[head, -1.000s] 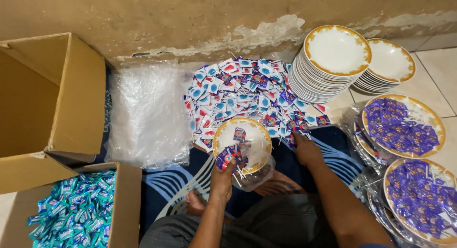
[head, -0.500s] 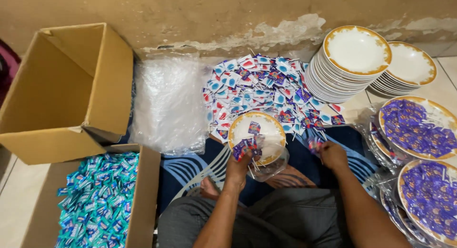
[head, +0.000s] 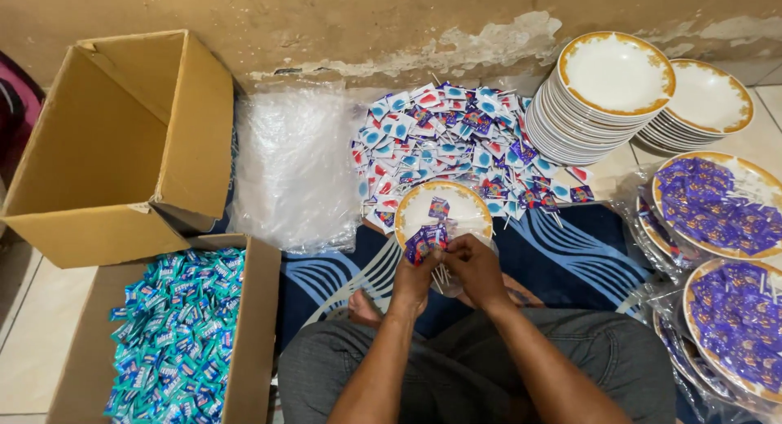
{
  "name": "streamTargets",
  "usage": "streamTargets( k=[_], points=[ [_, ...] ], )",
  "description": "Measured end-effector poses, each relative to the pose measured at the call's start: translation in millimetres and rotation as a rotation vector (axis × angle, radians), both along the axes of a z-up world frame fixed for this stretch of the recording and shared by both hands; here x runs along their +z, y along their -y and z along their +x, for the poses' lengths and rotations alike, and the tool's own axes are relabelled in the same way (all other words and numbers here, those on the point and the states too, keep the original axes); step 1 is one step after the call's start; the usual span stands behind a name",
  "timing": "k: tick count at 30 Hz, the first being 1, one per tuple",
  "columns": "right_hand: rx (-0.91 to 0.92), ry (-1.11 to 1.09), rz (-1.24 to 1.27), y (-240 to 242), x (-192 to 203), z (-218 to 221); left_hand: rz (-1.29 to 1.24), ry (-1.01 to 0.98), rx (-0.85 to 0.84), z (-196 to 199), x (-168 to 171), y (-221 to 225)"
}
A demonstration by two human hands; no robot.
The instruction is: The person places small blue-and-white sachets into clear plastic bags and then places a plate into each bag.
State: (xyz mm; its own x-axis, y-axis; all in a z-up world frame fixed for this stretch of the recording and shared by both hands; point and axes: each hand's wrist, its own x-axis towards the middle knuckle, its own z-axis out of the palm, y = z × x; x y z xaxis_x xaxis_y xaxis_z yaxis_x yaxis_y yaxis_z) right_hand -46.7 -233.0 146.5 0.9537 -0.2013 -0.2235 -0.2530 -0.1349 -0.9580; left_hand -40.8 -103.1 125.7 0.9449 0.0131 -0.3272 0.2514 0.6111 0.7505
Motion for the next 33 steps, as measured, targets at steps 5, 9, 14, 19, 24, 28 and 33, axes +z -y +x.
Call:
streamTargets(
  k=[5,9,14,19,24,28,33],
  points=[
    [0.009,-0.081,-0.131,0.2,-23.6,-7.6,0.052,-0.043,0.07,0.7,8.1,5.5],
    [0.137,-0.143,0.08,3.3,-6.2,-27.0,0.073,-0.058,0.069,-0.1,3.4,3.5],
    [0.227,-0.188,-0.069,-4.5,-9.1,-27.8,0.117,-0.07,-0.03,-6.3,27.8,6.3],
    [0.086,-0.248,0.199,-1.5,-18.8,-40.6,0.104,-0.095,-0.159,-12.5,27.0,6.6],
    [-0.002,-0.354,0.544,-2.6,4.0,-57.2,0.09,-0.126,-0.244,-25.1,47.4,9.3],
    [0.023,-0.387,0.504,6.8,-40.3,-61.5,0.156,-0.091,-0.336,-18.5,8.1,8.4],
    [-0.055,-0.38,0.483,0.3,-31.5,-71.9,0.355,-0.085,-0.542,-16.8,31.6,-4.9]
  ],
)
